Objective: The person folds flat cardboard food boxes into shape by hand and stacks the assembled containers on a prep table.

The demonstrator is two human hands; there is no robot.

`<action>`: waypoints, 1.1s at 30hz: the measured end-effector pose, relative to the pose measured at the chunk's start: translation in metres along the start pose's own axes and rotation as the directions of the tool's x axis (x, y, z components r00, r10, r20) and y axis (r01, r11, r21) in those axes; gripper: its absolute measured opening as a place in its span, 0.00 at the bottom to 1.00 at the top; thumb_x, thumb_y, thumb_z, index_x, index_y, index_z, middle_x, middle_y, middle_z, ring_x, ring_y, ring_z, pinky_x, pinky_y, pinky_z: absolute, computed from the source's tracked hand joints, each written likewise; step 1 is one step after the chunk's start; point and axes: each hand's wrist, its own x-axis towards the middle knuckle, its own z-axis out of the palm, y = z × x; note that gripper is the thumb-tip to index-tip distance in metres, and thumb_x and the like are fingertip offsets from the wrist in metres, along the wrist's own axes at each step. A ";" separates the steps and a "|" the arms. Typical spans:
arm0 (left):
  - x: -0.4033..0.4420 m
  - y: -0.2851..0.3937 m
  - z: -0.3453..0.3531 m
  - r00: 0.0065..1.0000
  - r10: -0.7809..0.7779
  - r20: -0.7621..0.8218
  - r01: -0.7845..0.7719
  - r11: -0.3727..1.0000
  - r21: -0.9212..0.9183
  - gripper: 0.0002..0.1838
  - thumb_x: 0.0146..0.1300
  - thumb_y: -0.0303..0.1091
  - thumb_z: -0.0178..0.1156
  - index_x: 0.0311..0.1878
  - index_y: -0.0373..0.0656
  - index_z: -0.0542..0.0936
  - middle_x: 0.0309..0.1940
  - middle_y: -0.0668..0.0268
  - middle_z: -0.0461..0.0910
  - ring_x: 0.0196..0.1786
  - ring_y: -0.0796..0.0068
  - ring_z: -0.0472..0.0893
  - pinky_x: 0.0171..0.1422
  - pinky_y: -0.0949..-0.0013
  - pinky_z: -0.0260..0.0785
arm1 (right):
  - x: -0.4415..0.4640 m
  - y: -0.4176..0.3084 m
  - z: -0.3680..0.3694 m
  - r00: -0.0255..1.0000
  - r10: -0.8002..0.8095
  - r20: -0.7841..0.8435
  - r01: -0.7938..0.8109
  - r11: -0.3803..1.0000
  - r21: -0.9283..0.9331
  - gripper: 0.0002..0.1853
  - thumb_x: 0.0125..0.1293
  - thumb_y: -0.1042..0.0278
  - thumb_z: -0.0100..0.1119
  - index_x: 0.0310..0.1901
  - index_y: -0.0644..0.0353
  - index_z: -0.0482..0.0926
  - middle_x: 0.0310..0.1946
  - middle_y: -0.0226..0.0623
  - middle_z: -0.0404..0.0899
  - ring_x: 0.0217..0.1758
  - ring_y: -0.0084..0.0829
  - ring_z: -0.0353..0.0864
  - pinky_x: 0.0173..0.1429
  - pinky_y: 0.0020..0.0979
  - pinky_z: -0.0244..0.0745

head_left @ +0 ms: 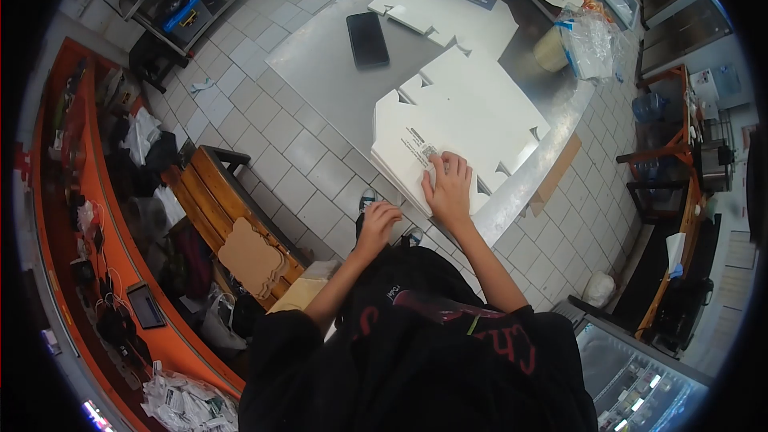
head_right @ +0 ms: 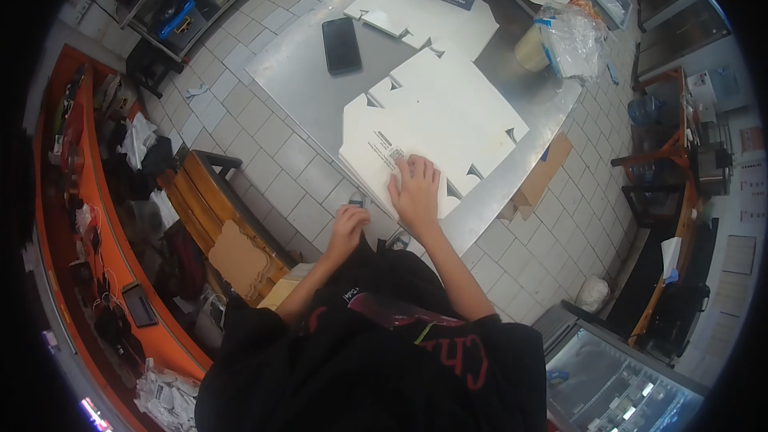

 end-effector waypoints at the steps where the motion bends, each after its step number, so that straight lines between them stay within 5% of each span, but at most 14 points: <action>1: -0.002 -0.010 -0.005 1.000 0.004 0.003 -0.004 1.000 -0.002 0.07 0.49 0.20 0.59 0.33 0.39 0.75 0.34 0.63 0.75 0.44 0.59 0.71 0.47 0.65 0.64 | 0.001 0.000 0.001 1.000 0.004 -0.003 -0.004 1.000 -0.002 0.17 0.56 0.65 0.54 0.47 0.59 0.71 0.42 0.41 0.66 0.49 0.40 0.64 0.51 0.40 0.58; 3: -0.009 -0.024 -0.009 0.945 -0.321 -0.071 0.307 0.938 -0.160 0.03 0.57 0.24 0.57 0.34 0.40 0.74 0.34 0.65 0.75 0.41 0.67 0.73 0.42 0.69 0.64 | -0.001 0.001 0.002 1.000 -0.011 -0.001 0.011 1.000 0.002 0.17 0.56 0.65 0.54 0.47 0.60 0.71 0.42 0.42 0.66 0.50 0.41 0.63 0.52 0.41 0.58; 4: -0.015 -0.026 -0.006 0.940 -0.333 -0.077 0.318 0.935 -0.158 0.03 0.57 0.24 0.57 0.34 0.40 0.74 0.34 0.65 0.75 0.41 0.67 0.73 0.42 0.69 0.64 | -0.003 0.001 0.002 1.000 -0.018 0.011 0.018 1.000 0.008 0.17 0.56 0.65 0.54 0.47 0.60 0.71 0.42 0.42 0.66 0.50 0.41 0.63 0.52 0.41 0.58; 6: -0.017 -0.025 0.000 0.774 -0.634 -0.001 0.551 0.674 -0.493 0.03 0.64 0.29 0.52 0.37 0.41 0.72 0.33 0.67 0.75 0.37 0.76 0.73 0.39 0.74 0.65 | -0.002 0.003 0.003 1.000 -0.011 -0.003 0.011 0.999 0.042 0.17 0.56 0.65 0.54 0.47 0.60 0.71 0.43 0.42 0.66 0.49 0.41 0.64 0.51 0.41 0.58; 7: -0.018 -0.020 0.002 0.735 -0.678 0.014 0.554 0.588 -0.589 0.06 0.67 0.34 0.50 0.43 0.42 0.69 0.33 0.69 0.74 0.36 0.82 0.72 0.38 0.77 0.65 | -0.001 0.004 0.002 1.000 -0.018 -0.002 0.018 0.999 0.045 0.17 0.56 0.65 0.54 0.47 0.60 0.71 0.43 0.42 0.66 0.49 0.41 0.64 0.51 0.41 0.58; 10: -0.008 -0.007 0.002 0.626 -0.778 0.053 0.577 0.417 -0.702 0.08 0.67 0.34 0.49 0.45 0.44 0.68 0.36 0.67 0.72 0.38 0.79 0.72 0.40 0.76 0.65 | 0.002 -0.005 -0.010 0.993 0.036 0.114 -0.049 0.992 0.120 0.20 0.57 0.61 0.56 0.48 0.62 0.69 0.46 0.45 0.65 0.53 0.45 0.63 0.56 0.44 0.57; 13: 0.010 0.006 -0.003 0.580 -0.815 -0.009 0.578 0.419 -0.700 0.09 0.67 0.33 0.49 0.48 0.43 0.67 0.42 0.65 0.70 0.42 0.76 0.72 0.43 0.74 0.65 | -0.004 -0.015 -0.026 0.989 -0.091 0.120 0.093 0.996 -0.006 0.30 0.56 0.54 0.59 0.55 0.64 0.65 0.56 0.53 0.61 0.63 0.54 0.56 0.63 0.51 0.52; 18: 0.019 -0.007 -0.031 0.674 -0.712 -0.197 0.567 0.669 -0.480 0.10 0.65 0.29 0.48 0.48 0.39 0.66 0.45 0.62 0.69 0.45 0.72 0.71 0.44 0.71 0.64 | -0.021 -0.001 -0.018 0.930 -0.043 0.365 0.069 0.996 -0.060 0.42 0.57 0.47 0.58 0.65 0.65 0.54 0.67 0.60 0.44 0.69 0.65 0.40 0.65 0.61 0.45; 24: 0.072 0.025 -0.073 0.824 -0.548 -0.144 0.504 0.825 -0.253 0.10 0.64 0.29 0.48 0.48 0.38 0.66 0.45 0.59 0.67 0.47 0.67 0.69 0.48 0.68 0.63 | 0.008 0.004 -0.059 0.864 -0.019 0.504 -0.049 0.991 0.121 0.34 0.61 0.47 0.54 0.63 0.61 0.60 0.63 0.58 0.56 0.67 0.62 0.50 0.69 0.50 0.49; 26: 0.103 0.039 -0.079 0.902 -0.388 -0.189 0.377 0.922 -0.091 0.10 0.64 0.29 0.48 0.47 0.36 0.66 0.44 0.57 0.67 0.49 0.62 0.67 0.53 0.65 0.60 | 0.011 0.017 -0.050 0.827 -0.200 0.526 0.077 0.966 0.246 0.31 0.61 0.49 0.55 0.61 0.60 0.64 0.60 0.52 0.63 0.66 0.58 0.55 0.68 0.46 0.53; 27: 0.118 0.042 -0.080 0.910 -0.373 -0.179 0.361 0.927 -0.099 0.10 0.64 0.29 0.48 0.47 0.36 0.66 0.44 0.57 0.67 0.49 0.62 0.67 0.53 0.65 0.60 | 0.012 0.014 -0.056 0.856 -0.219 0.468 0.186 0.976 0.116 0.25 0.60 0.52 0.56 0.54 0.60 0.72 0.52 0.45 0.72 0.58 0.48 0.68 0.63 0.42 0.63; 28: 0.133 0.044 -0.079 0.937 -0.317 -0.145 0.310 0.948 -0.071 0.10 0.63 0.29 0.48 0.46 0.36 0.66 0.44 0.56 0.67 0.50 0.60 0.66 0.55 0.63 0.58 | 0.022 0.019 -0.063 0.866 -0.203 0.458 0.177 0.979 0.100 0.25 0.60 0.52 0.56 0.54 0.60 0.72 0.52 0.45 0.72 0.58 0.48 0.68 0.63 0.42 0.63; 30: 0.158 0.043 -0.070 0.963 -0.250 -0.099 0.247 0.968 -0.048 0.10 0.62 0.28 0.49 0.46 0.36 0.67 0.44 0.55 0.67 0.51 0.57 0.65 0.57 0.61 0.57 | 0.049 0.039 -0.077 0.819 -0.013 0.573 -0.192 0.936 0.295 0.17 0.60 0.58 0.58 0.45 0.62 0.77 0.45 0.43 0.77 0.48 0.39 0.76 0.54 0.36 0.70; 33: 0.203 0.046 -0.039 0.988 -0.115 0.108 0.115 0.993 0.009 0.11 0.60 0.26 0.49 0.45 0.36 0.67 0.44 0.52 0.68 0.53 0.52 0.65 0.58 0.56 0.55 | 0.081 0.093 -0.085 0.975 0.133 0.181 -0.188 0.924 0.334 0.08 0.61 0.73 0.52 0.40 0.65 0.77 0.39 0.44 0.77 0.40 0.39 0.78 0.45 0.33 0.73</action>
